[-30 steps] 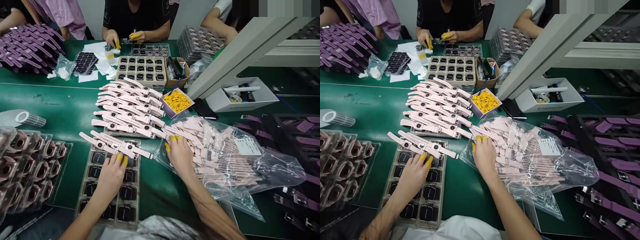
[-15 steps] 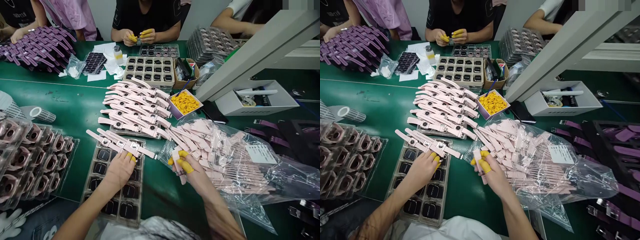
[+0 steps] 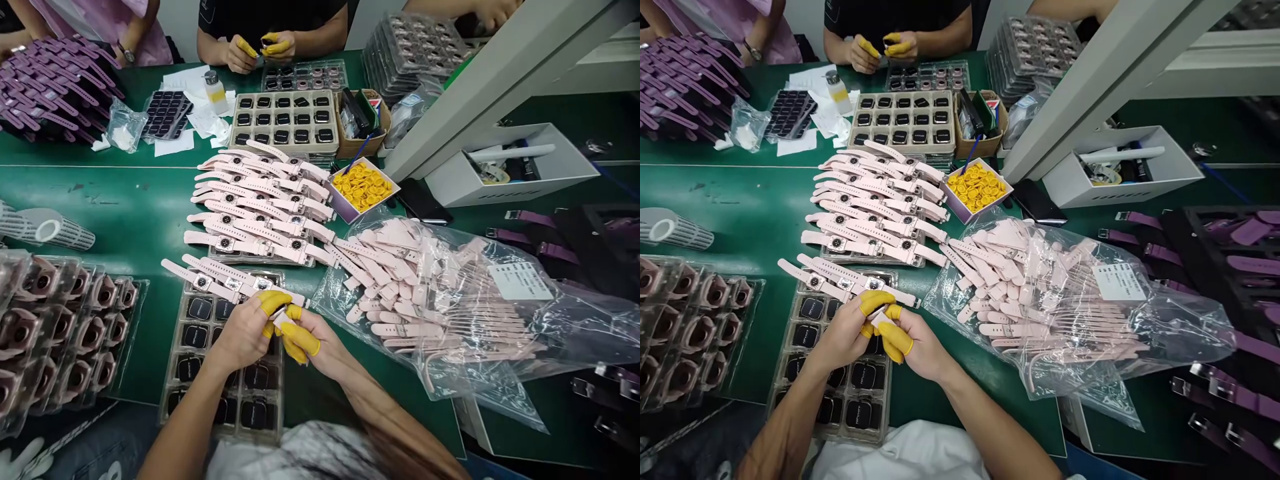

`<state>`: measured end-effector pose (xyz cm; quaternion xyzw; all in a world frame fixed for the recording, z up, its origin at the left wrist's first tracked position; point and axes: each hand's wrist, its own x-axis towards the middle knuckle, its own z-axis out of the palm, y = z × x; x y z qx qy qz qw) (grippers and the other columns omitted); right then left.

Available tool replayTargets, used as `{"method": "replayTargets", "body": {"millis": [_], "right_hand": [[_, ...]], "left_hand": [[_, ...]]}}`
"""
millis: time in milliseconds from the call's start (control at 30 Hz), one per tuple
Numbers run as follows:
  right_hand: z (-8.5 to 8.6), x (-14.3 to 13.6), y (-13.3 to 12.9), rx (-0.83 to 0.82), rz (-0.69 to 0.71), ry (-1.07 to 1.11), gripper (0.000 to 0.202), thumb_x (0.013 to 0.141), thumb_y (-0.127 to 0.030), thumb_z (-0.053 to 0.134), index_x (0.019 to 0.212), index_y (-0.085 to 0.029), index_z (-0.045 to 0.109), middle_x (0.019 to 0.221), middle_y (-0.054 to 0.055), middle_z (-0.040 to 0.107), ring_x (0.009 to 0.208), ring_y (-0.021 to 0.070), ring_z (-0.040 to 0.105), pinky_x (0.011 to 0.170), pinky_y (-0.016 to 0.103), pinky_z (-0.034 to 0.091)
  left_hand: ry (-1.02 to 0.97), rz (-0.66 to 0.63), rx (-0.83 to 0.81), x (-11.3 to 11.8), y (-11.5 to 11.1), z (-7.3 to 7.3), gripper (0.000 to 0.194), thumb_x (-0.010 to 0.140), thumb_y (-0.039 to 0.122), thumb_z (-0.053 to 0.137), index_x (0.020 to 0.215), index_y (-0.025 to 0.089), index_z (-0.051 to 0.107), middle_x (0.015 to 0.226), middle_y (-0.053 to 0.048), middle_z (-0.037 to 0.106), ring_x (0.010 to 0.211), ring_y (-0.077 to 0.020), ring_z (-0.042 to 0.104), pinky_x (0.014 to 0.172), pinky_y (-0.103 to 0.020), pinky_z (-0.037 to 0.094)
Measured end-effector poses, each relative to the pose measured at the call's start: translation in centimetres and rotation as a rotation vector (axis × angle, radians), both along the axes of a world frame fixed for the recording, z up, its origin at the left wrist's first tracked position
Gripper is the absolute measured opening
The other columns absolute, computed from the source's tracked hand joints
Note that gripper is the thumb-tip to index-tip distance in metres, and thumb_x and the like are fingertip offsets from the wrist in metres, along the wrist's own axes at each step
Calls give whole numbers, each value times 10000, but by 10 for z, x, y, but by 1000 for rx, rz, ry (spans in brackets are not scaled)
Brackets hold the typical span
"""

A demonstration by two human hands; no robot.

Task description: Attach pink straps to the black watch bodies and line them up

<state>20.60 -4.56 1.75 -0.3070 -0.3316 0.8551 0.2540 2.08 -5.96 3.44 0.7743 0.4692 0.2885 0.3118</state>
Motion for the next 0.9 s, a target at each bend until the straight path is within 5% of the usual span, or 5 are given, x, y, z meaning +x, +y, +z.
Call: {"method": "replayTargets", "body": {"millis": [333, 600, 767, 900], "right_hand": [[-4, -4, -2, -243, -211, 108, 274, 902, -448, 701, 812, -203, 620, 449, -91, 430, 373, 66, 295, 401, 191, 281], [-2, -1, 5, -291, -160, 63, 300, 881, -445, 739, 788, -190, 609, 441, -104, 411, 365, 45, 250, 371, 165, 244], [-3, -1, 5, -184, -117, 75, 306, 944, -474, 664, 854, -193, 588, 456, -108, 435, 370, 55, 300, 392, 175, 287], [-4, 0, 5, -40, -87, -22, 336, 973, -528, 612, 1012, -196, 575, 568, -78, 556, 415, 75, 418, 422, 193, 310]], "left_hand": [[22, 51, -33, 5, -2, -4, 502, 1007, 158, 409, 1507, 208, 391, 1370, -157, 578, 1269, -275, 574, 1066, -450, 515], [205, 20, -14, 4, 3, 7, 417, 981, 198, 467, 1389, 139, 523, 1173, -162, 610, 1090, -295, 574, 952, -474, 537], [-53, 38, -140, 0, 2, 5, 429, 1016, 180, 460, 1445, 189, 464, 1310, -146, 614, 1216, -251, 597, 1040, -422, 515], [-307, 198, -224, -1, 0, 0, 303, 943, 207, 666, 1244, 207, 628, 1109, -87, 694, 1001, -203, 677, 873, -322, 566]]}}
